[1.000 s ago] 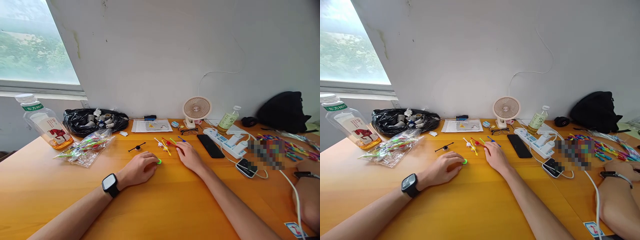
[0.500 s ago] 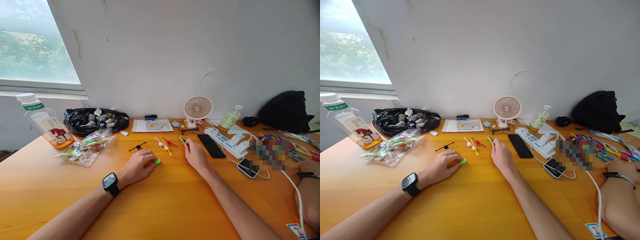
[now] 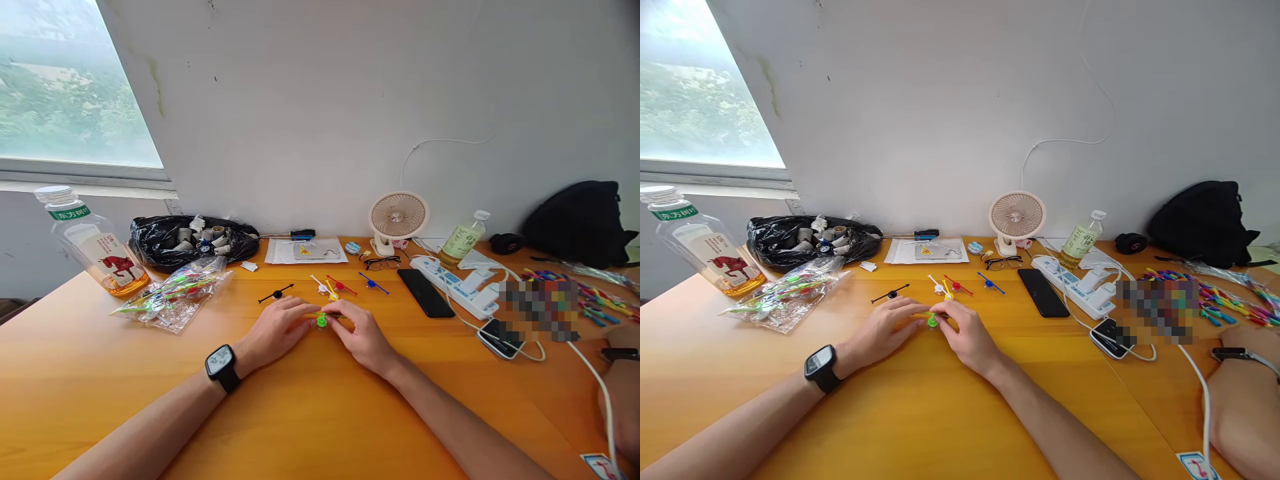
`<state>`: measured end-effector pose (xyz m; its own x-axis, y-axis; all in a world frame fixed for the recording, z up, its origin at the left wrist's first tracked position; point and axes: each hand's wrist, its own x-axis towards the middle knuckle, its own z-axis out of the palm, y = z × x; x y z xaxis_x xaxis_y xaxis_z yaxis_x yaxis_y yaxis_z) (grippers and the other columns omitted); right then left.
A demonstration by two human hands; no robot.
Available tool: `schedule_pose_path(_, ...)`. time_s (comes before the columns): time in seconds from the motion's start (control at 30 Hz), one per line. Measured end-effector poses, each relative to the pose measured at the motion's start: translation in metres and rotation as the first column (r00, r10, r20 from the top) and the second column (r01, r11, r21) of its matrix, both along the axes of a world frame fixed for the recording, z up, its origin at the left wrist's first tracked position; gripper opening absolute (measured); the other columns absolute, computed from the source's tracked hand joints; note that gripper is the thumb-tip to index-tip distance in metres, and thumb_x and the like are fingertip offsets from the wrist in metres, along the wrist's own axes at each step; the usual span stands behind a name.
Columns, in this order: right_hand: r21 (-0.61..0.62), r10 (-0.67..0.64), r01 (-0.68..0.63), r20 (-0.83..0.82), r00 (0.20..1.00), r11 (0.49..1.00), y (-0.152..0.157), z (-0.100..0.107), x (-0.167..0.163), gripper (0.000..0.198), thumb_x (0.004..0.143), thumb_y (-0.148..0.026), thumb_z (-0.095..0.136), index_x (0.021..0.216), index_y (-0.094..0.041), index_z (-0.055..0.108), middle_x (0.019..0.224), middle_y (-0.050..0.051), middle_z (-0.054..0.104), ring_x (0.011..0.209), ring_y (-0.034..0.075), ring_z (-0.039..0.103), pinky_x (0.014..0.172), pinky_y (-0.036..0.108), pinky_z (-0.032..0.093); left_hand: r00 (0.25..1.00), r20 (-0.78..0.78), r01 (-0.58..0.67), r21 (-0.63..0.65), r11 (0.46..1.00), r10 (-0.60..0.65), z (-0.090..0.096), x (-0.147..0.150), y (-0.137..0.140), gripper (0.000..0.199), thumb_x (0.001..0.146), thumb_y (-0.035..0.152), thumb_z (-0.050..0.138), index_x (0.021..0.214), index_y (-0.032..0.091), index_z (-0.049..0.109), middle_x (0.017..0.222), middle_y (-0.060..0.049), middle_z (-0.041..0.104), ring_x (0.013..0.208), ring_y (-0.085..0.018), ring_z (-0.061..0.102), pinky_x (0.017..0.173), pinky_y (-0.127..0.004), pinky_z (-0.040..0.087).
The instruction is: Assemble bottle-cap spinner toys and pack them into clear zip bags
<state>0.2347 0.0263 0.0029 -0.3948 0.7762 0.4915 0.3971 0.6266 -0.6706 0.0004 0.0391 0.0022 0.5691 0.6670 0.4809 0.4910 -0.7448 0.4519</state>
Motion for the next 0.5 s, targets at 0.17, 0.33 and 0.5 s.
schedule_pose_path(0.17,-0.004,-0.049,0.049,0.065,0.997,0.999,0.0026,0.0001,0.0054,0.013,0.102,-0.021,0.058,0.105,-0.025,0.069,0.1,0.005,0.074,0.094,0.022,0.07,0.088,0.034,0.055,0.999,-0.037,-0.013,-0.014,1.0,0.012,-0.0057,-0.0004,0.0042,0.026,0.109,0.029,0.049,0.119,0.024,0.072,0.098,-0.005,0.074,0.089,-0.019,0.068,0.081,-0.031,0.051)
schedule_pose_path(0.33,-0.022,0.009,-0.007,0.1,0.995,1.0,0.0037,0.0025,0.0089,0.017,0.1,-0.015,0.056,0.097,-0.024,0.07,0.096,0.005,0.072,0.092,0.021,0.067,0.086,0.034,0.054,0.999,-0.036,-0.013,0.026,1.0,0.014,-0.0062,0.0002,0.0038,0.027,0.108,0.027,0.05,0.12,0.026,0.073,0.098,-0.006,0.074,0.089,-0.02,0.068,0.081,-0.032,0.051)
schedule_pose_path(0.5,-0.062,0.056,-0.049,0.108,0.993,0.997,0.0041,0.0017,0.0098,0.021,0.098,-0.009,0.054,0.094,-0.023,0.069,0.094,0.004,0.069,0.089,0.019,0.065,0.083,0.031,0.052,0.995,-0.092,0.044,0.032,0.999,-0.041,-0.0047,0.0015,0.0018,0.035,0.106,0.019,0.048,0.129,0.031,0.071,0.1,-0.005,0.073,0.091,-0.02,0.067,0.083,-0.032,0.051)
